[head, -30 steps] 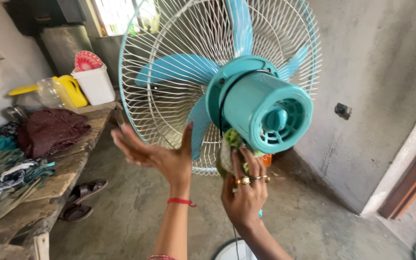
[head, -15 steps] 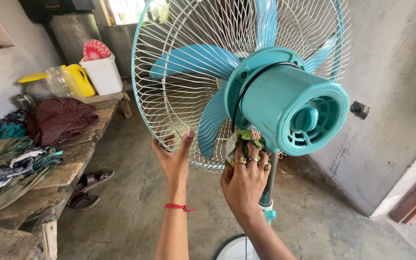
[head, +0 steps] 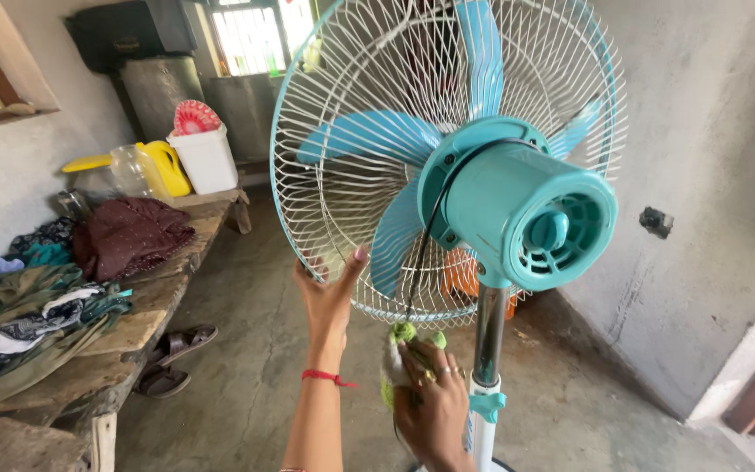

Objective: The person wipes the front grill and blades of a standing fan using a green cloth. They hold the fan steady with one hand while cleaning the metal cage and plastic blades with the other.

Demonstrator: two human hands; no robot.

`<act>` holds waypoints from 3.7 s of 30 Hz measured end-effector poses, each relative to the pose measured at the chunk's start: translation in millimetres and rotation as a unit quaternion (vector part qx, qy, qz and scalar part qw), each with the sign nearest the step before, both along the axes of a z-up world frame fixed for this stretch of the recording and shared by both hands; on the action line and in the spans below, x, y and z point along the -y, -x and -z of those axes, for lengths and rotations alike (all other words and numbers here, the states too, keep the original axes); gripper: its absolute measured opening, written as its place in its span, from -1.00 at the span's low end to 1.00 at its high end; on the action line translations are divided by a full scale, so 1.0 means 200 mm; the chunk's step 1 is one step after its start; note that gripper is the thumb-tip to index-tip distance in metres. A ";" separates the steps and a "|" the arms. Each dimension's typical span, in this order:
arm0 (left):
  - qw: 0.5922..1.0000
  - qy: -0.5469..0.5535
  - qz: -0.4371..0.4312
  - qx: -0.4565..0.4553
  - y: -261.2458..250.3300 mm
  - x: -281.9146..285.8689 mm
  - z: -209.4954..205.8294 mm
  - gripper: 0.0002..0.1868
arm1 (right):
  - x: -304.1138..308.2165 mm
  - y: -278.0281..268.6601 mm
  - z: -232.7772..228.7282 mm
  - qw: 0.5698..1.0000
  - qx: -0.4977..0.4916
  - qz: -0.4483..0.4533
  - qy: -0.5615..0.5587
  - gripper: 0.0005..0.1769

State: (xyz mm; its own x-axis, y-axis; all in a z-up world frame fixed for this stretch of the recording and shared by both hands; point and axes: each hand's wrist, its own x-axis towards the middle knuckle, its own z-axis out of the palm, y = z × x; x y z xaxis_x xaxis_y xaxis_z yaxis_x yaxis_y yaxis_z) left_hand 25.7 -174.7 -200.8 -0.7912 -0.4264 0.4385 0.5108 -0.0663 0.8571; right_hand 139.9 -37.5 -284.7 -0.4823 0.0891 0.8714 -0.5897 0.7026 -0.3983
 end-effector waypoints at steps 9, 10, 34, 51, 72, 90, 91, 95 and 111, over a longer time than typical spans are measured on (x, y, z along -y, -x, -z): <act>0.994 0.061 -0.031 -0.080 0.10 0.17 -0.22 0.46 | 0.05 0.18 -0.55 0.978 -0.080 0.181 -0.060 -0.23; 0.991 0.067 -0.010 -0.119 0.10 0.18 -0.27 0.42 | 0.07 0.20 -0.56 0.979 -0.079 0.179 -0.061 -0.23; 0.990 -0.071 -0.089 -0.085 0.07 0.08 -0.28 0.11 | 0.20 0.41 -0.38 0.974 -0.171 0.137 -0.062 -0.52; 0.993 -0.043 -0.090 -0.061 0.04 0.09 -0.28 0.06 | 0.13 0.25 -0.41 0.969 -0.156 0.055 -0.184 -0.42; 0.990 0.093 0.013 -0.104 0.26 0.25 -0.66 0.08 | 0.27 0.42 -0.70 0.984 -0.135 0.117 0.008 -0.33; 0.992 0.091 -0.082 -0.017 0.26 0.26 -0.66 0.07 | 0.31 0.44 -0.77 0.958 -0.241 0.133 -0.078 -0.52; 0.989 0.108 -0.100 0.009 0.26 0.26 -0.67 0.08 | 0.31 0.44 -0.78 0.960 -0.237 0.122 -0.082 -0.53; 0.987 0.114 -0.111 0.004 0.24 0.26 -0.68 0.10 | 0.31 0.41 -0.81 0.966 -0.226 0.091 -0.089 -0.61; 0.988 0.134 -0.003 -0.070 0.35 0.33 -0.78 0.20 | 0.14 0.25 -0.97 0.972 -0.209 -0.036 -0.103 -0.47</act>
State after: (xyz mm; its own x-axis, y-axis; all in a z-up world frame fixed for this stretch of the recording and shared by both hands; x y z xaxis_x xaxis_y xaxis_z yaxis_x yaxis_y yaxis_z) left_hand -43.4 -241.5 -44.9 -0.7126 -0.2846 0.6413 0.6250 0.1578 0.7645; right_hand 89.9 -66.0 -89.8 -0.0801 -0.1279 0.9885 -0.7203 0.6930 0.0313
